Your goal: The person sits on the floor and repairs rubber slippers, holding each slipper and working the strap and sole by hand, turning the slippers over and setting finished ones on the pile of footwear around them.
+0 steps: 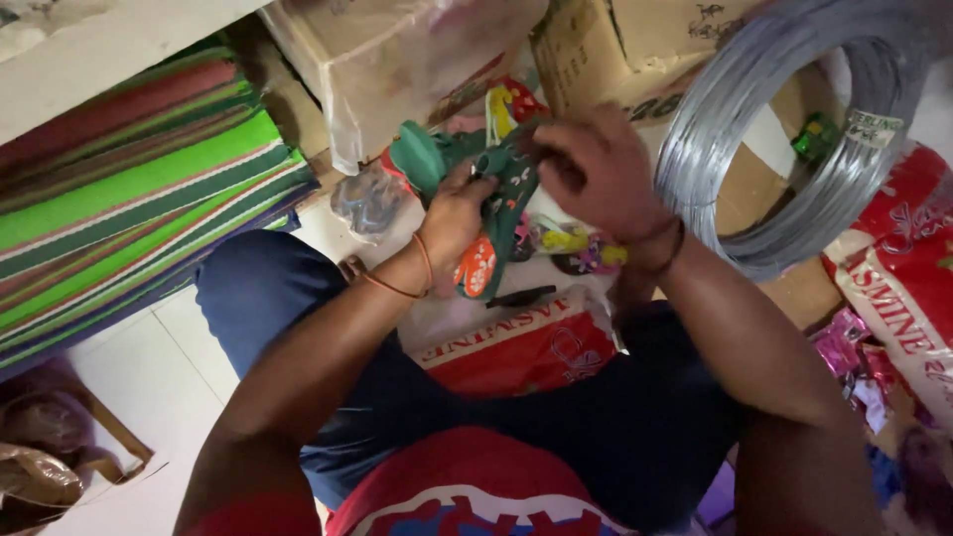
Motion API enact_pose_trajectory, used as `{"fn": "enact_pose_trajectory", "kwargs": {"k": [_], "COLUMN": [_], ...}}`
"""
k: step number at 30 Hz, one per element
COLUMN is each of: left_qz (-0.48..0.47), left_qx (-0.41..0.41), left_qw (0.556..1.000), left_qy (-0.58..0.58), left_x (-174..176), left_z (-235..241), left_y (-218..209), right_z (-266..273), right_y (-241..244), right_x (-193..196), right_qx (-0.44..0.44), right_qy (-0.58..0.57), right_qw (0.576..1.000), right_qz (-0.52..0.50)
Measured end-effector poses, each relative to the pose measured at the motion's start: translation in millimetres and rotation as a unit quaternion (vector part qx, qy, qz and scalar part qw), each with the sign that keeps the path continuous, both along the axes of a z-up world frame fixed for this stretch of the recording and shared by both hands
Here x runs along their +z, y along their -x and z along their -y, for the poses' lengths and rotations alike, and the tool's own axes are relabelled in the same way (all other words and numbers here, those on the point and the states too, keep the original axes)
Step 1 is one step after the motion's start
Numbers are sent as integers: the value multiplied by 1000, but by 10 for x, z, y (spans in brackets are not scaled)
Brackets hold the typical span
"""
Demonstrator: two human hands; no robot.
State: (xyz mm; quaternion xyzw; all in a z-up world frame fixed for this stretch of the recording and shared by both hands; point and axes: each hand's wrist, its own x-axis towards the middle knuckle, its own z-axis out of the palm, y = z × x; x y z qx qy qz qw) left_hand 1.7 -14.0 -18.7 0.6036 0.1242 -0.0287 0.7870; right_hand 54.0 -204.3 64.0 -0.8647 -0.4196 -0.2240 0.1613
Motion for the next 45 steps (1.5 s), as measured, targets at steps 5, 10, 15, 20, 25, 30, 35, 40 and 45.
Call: {"fn": "enact_pose_trajectory", "kwargs": {"k": [5,10,15,20,25,30,35,40,45], "left_qz": [20,95,85,199,120,75,51,133,151], "left_qx": [-85,-109,-69,-45,-52,-79,-73,-67,-88], "left_qw": [996,985,985,780,918,966,962,950,953], "left_qy": [16,-90,-135,-592,-375,-232,-258,-275,-246], "left_x": [-206,-111,-656,-1488,-988,172,115,-10,36], "left_z": [-52,-12,-82,-337,-305,-33,-109,-181,-177], "left_y": [-52,9,-169,-399,-147,133,79,19,42], "right_z": [-82,-46,-148,-509,-336,11,-74,-282,26], "right_y": [90,107,202,711,283,-289,-166,102,-279], "right_x": [234,226,166,391,-69,-140,-331,-121,-61], "right_qx": [0,-6,0,278,221,93,120,197,141], "right_qy": [-99,-89,-107,-89,-31,-36,-109,-36,-44], "right_qw": [994,995,987,952,971,989,985,979,989], "right_qz": [-45,-54,-121,-95,83,111,60,50,29]}}
